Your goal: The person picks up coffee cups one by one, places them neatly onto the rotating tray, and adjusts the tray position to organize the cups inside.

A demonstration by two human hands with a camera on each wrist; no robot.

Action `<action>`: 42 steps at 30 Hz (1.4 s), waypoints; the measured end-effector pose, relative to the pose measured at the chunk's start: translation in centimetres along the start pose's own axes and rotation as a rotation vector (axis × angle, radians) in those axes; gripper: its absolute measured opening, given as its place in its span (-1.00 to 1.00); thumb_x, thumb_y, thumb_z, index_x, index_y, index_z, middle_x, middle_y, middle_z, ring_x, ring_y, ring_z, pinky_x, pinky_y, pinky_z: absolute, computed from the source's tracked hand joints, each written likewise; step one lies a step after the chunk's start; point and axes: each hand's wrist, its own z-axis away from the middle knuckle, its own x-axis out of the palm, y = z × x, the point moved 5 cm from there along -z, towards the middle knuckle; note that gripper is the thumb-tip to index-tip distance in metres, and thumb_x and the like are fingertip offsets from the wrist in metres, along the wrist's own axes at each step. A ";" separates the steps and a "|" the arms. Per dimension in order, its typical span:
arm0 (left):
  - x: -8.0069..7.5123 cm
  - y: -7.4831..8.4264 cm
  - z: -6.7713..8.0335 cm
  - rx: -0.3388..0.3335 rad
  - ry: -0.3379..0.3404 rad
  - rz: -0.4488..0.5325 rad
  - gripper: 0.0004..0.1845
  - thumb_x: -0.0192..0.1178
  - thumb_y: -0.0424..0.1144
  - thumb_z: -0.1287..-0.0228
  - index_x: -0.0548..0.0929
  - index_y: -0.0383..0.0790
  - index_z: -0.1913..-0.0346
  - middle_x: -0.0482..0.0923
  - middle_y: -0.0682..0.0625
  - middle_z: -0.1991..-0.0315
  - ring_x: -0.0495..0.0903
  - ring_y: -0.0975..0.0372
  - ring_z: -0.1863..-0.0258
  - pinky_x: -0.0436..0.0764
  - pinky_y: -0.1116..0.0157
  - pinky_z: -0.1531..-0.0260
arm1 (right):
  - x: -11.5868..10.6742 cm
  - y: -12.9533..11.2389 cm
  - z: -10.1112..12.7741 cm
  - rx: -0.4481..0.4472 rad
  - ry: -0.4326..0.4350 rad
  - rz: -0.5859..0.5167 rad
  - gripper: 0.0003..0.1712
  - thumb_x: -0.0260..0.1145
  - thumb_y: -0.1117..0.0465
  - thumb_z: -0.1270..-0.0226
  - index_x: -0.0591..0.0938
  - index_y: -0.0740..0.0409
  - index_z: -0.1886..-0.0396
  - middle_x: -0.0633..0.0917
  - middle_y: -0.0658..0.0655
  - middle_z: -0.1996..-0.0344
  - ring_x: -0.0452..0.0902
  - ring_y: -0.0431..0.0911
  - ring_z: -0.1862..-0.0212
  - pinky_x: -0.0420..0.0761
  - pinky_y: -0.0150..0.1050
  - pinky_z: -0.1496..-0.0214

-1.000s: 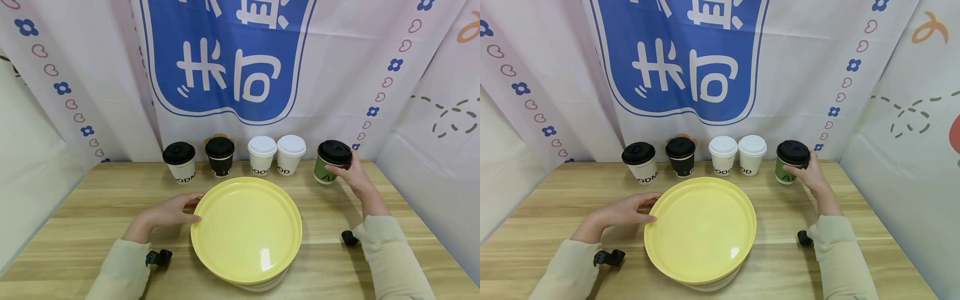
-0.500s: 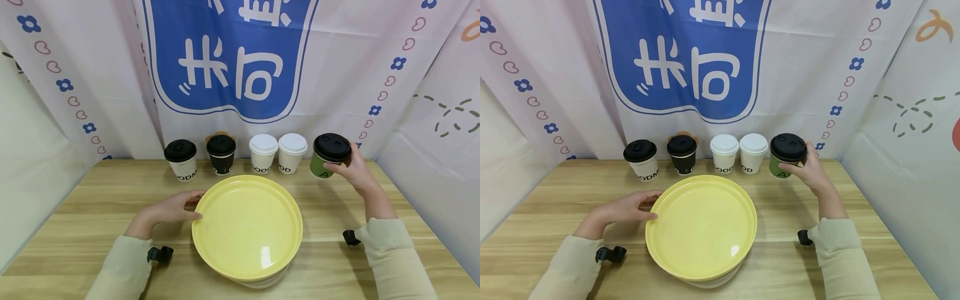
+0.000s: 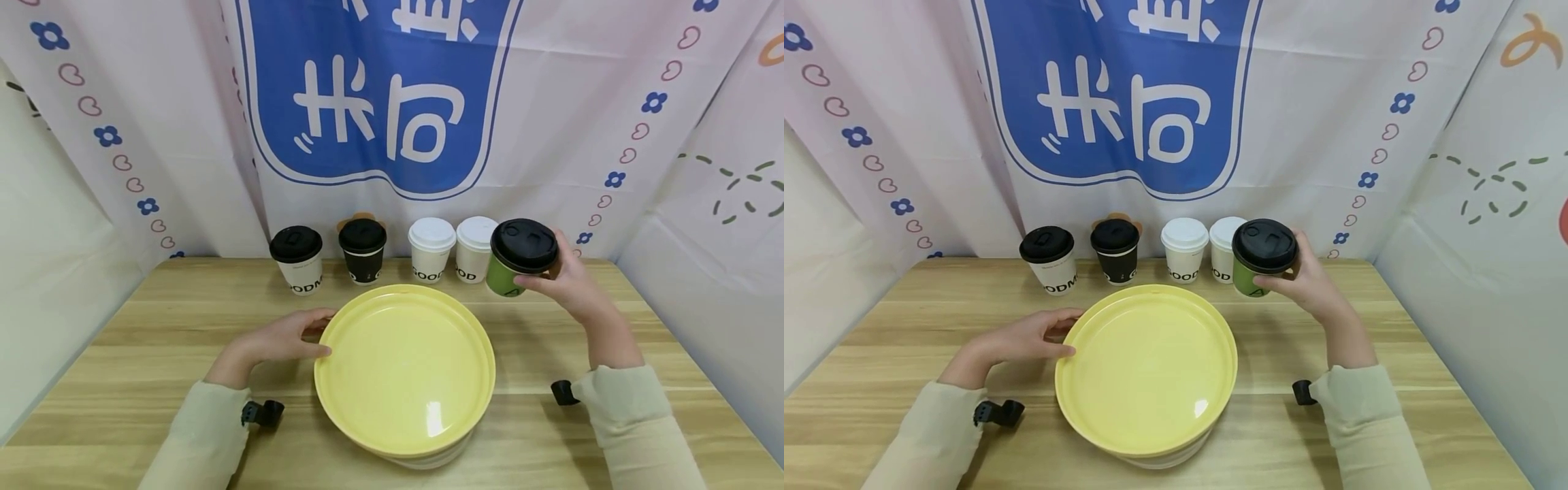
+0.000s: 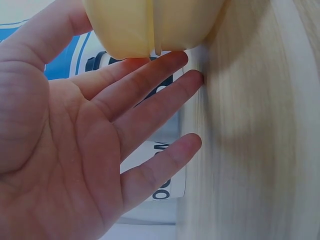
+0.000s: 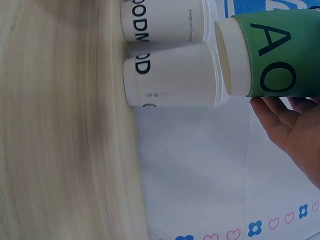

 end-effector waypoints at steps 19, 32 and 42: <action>0.1 0.1 0.1 -0.008 0.001 0.005 -0.33 0.21 -0.29 -0.39 0.23 -0.43 -0.46 0.40 -0.34 -0.36 0.37 -0.19 -0.37 0.37 -0.11 -0.35 | 5.4 -2.1 0.7 -0.153 -0.270 -0.174 0.03 0.44 0.53 -0.06 0.19 0.02 -0.49 0.44 -0.08 -0.28 0.44 -0.23 -0.24 0.51 -0.40 -0.25; -0.6 -0.6 0.3 -0.025 0.024 0.030 -0.31 0.27 -0.28 -0.36 0.26 -0.37 -0.46 0.43 -0.33 -0.30 0.60 -0.07 -0.17 0.58 0.15 -0.19 | 8.5 -2.7 0.8 -0.250 -0.414 -0.169 0.06 0.55 0.34 -0.07 0.17 0.12 -0.51 0.42 -0.07 -0.35 0.30 -0.19 -0.38 0.29 -0.38 -0.44; -0.5 -0.7 0.2 -0.019 0.002 0.067 -0.29 0.28 -0.28 -0.34 0.25 -0.34 -0.48 0.41 -0.32 -0.31 0.64 -0.02 -0.10 0.62 0.37 -0.04 | 10.6 -3.3 1.4 -0.273 -0.555 -0.224 0.10 0.56 0.29 -0.06 0.11 0.23 -0.52 0.42 -0.06 -0.38 0.30 -0.17 -0.41 0.23 -0.32 -0.50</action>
